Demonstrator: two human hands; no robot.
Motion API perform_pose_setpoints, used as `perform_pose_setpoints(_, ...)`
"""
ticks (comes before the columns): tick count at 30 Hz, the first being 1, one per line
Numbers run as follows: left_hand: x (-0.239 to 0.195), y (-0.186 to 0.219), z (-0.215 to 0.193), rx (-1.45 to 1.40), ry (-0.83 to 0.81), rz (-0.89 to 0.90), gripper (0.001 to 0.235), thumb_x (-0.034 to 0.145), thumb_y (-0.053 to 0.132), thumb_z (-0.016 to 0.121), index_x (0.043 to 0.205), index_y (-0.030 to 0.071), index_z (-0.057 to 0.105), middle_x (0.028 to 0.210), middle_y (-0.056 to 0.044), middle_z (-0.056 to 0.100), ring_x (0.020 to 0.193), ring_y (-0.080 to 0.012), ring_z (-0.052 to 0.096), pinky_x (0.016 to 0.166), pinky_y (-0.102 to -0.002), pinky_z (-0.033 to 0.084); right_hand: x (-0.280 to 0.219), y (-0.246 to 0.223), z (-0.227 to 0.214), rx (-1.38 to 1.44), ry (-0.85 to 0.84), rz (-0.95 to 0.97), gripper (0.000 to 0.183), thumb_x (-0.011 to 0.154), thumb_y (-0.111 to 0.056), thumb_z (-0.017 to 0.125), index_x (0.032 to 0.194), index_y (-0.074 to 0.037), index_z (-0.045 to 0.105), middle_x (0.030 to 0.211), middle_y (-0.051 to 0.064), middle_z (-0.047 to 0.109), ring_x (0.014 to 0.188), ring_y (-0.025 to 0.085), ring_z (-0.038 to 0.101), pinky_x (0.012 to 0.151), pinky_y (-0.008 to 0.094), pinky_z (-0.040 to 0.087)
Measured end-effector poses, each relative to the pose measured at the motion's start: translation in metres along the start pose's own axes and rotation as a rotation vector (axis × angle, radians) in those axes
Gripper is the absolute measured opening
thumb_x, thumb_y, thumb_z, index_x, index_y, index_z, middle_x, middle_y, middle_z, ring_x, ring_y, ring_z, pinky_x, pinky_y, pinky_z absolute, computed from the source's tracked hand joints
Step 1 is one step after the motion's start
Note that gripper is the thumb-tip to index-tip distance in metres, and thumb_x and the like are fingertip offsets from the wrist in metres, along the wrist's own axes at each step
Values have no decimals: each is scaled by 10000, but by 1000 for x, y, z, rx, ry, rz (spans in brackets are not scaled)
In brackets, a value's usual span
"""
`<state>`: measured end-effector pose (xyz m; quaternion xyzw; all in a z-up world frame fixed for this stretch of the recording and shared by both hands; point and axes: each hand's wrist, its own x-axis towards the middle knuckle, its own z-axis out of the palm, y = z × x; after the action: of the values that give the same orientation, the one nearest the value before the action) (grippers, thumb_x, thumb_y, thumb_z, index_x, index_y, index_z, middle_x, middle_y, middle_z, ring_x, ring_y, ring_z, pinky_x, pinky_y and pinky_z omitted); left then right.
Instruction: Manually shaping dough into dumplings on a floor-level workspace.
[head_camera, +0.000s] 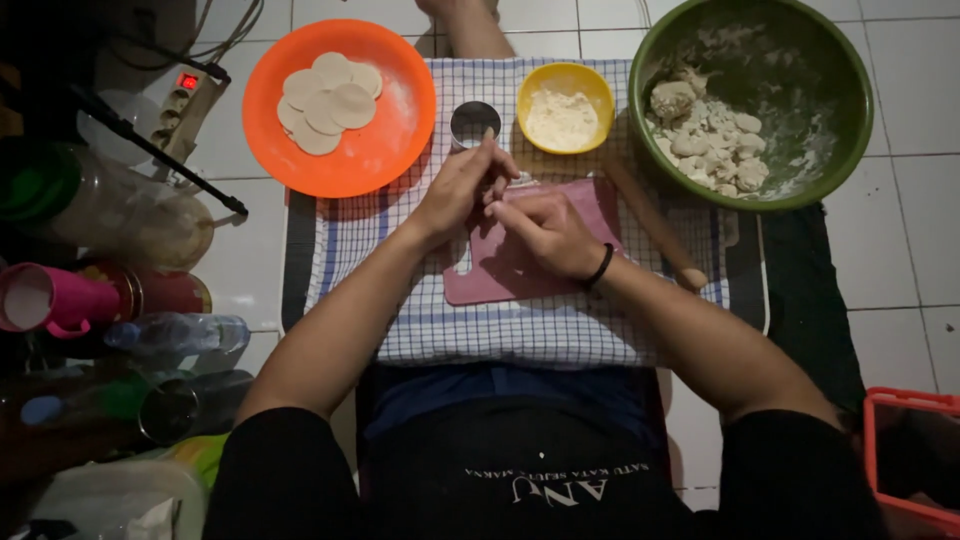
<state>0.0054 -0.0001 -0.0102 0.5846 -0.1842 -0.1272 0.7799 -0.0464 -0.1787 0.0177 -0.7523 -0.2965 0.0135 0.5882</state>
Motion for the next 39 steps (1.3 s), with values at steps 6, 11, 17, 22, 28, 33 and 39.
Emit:
perform_pose_setpoints(6, 1, -5, -3, 50, -2, 29, 605, 1114, 468, 342, 1025, -12, 700, 675, -99, 614, 544, -103, 543, 492, -226, 451, 3, -12, -14, 204, -265, 61, 212, 1090, -172, 450, 1231, -53, 554, 1008, 88, 510, 1001, 238, 494, 959, 444, 418)
perform_pose_setpoints(11, -12, 34, 15, 15, 32, -40, 569, 1118, 452, 341, 992, 18, 686, 675, -44, 578, 548, -70, 520, 493, -200, 432, 5, -15, -13, 174, -268, -5, 255, 1107, -153, 410, 1291, -46, 550, 1079, 115, 609, 1092, 263, 547, 1037, 457, 395)
perform_pose_setpoints(17, -6, 14, 3, 48, 23, -28, 574, 1112, 471, 351, 985, 30, 696, 714, -66, 609, 546, -95, 551, 495, -214, 452, 3, 0, -10, 36, -135, -23, 261, 1008, -155, 679, 1251, -62, 699, 1120, 171, 713, 1077, 302, 665, 977, 451, 486)
perform_pose_setpoints(22, -2, 8, 1, 54, 29, -24, 575, 1108, 484, 355, 993, 38, 700, 734, -67, 607, 543, -97, 546, 480, -216, 434, 1, 9, -13, 34, -139, -20, 307, 952, -171, 762, 1238, -69, 714, 1198, 149, 735, 1132, 308, 678, 1015, 445, 486)
perform_pose_setpoints(28, -11, 25, 9, 42, 70, -67, 538, 1104, 461, 368, 964, 59, 697, 756, -29, 594, 552, -53, 519, 477, -189, 407, 5, 3, -13, 35, -212, -134, 353, 1010, -150, 683, 1331, -5, 653, 1214, 208, 699, 1156, 391, 657, 1041, 525, 468)
perform_pose_setpoints(33, -2, 14, 9, -75, 87, -84, 537, 1083, 472, 420, 958, 20, 682, 694, -48, 585, 482, -78, 552, 390, -202, 423, -3, 7, -4, -81, 0, -30, 326, 1046, -126, 623, 1367, -93, 668, 1196, 140, 715, 1173, 317, 676, 1060, 441, 490)
perform_pose_setpoints(39, -3, 23, 0, 17, -57, -69, 560, 1042, 526, 372, 964, 55, 665, 713, 14, 558, 603, -51, 515, 541, -180, 448, -8, 6, -7, 171, -158, 67, 212, 1120, -97, 413, 1183, -34, 606, 858, 31, 613, 659, 98, 530, 596, 223, 464)
